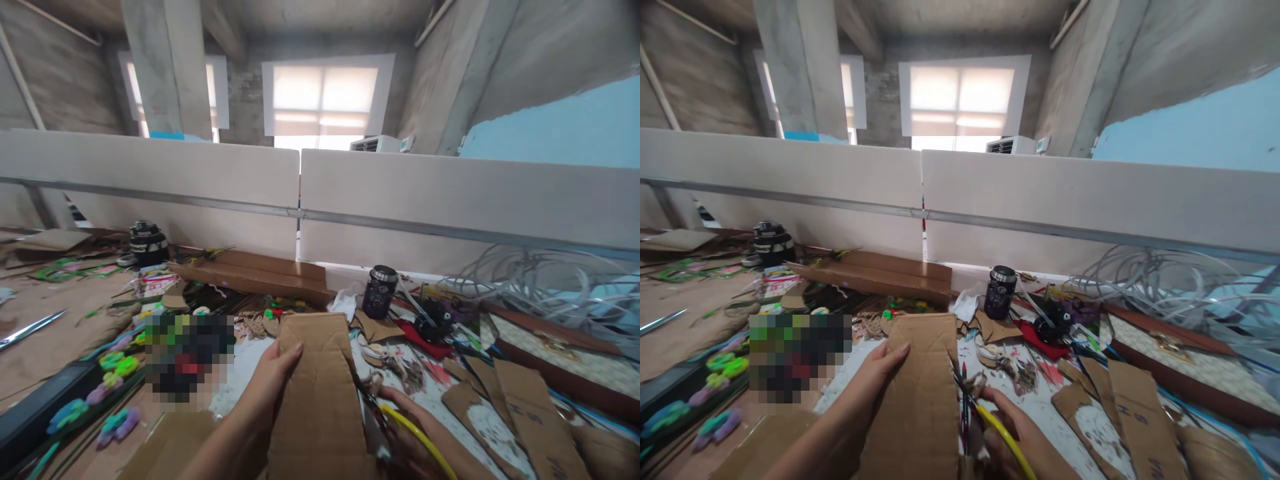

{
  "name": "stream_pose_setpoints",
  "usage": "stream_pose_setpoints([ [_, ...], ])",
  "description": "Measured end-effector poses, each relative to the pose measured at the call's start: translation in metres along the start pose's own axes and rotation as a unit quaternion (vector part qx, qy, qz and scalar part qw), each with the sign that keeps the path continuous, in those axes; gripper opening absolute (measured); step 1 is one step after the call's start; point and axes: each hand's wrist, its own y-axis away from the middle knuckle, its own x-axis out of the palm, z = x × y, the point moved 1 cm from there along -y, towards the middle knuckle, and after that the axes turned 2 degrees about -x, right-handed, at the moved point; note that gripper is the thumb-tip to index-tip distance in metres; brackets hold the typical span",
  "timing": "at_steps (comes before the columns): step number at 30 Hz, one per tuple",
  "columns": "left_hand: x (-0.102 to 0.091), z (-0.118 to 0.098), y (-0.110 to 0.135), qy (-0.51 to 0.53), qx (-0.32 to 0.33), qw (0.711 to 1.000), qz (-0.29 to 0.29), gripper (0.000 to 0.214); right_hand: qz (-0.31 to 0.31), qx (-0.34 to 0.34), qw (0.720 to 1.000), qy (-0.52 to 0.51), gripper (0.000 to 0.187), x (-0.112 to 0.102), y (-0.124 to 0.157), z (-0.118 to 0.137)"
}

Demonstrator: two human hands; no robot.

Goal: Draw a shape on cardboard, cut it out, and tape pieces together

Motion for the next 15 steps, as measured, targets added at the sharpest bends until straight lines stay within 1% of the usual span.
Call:
stream_pose_setpoints([
  [2,-0.002,0.005,-0.003,-0.01,-0.007,1.0,0.015,0.047,-0.028,0.032,0.999,0.008,0.07,-0.003,0.0,0.001],
  [3,-0.004,0.007,-0.004,-0.016,-0.008,1.0,0.012,0.047,-0.029,0.041,0.999,0.018,0.069,-0.005,0.001,0.002],
  [6,-0.01,0.006,-0.007,-0.027,-0.005,1.0,0.001,0.048,0.003,0.039,0.998,0.056,0.07,-0.014,0.006,0.01],
  [7,-0.012,0.004,-0.007,-0.027,-0.002,1.0,-0.003,0.048,0.013,0.038,0.997,0.068,0.067,-0.017,0.007,0.015],
  [9,-0.014,0.0,-0.008,-0.027,0.002,1.0,-0.01,0.048,0.002,0.044,0.996,0.077,0.055,-0.025,0.009,0.021],
  [11,-0.015,-0.001,-0.007,-0.026,0.005,1.0,-0.016,0.049,-0.024,0.049,0.997,0.058,0.049,-0.029,0.01,0.023],
  [13,-0.013,0.0,-0.007,-0.025,0.008,1.0,-0.016,0.048,-0.041,0.043,0.998,0.021,0.051,-0.029,0.01,0.02],
  [15,-0.01,0.003,-0.006,-0.026,0.009,1.0,-0.014,0.046,-0.037,0.045,0.998,-0.015,0.054,-0.026,0.01,0.012],
])
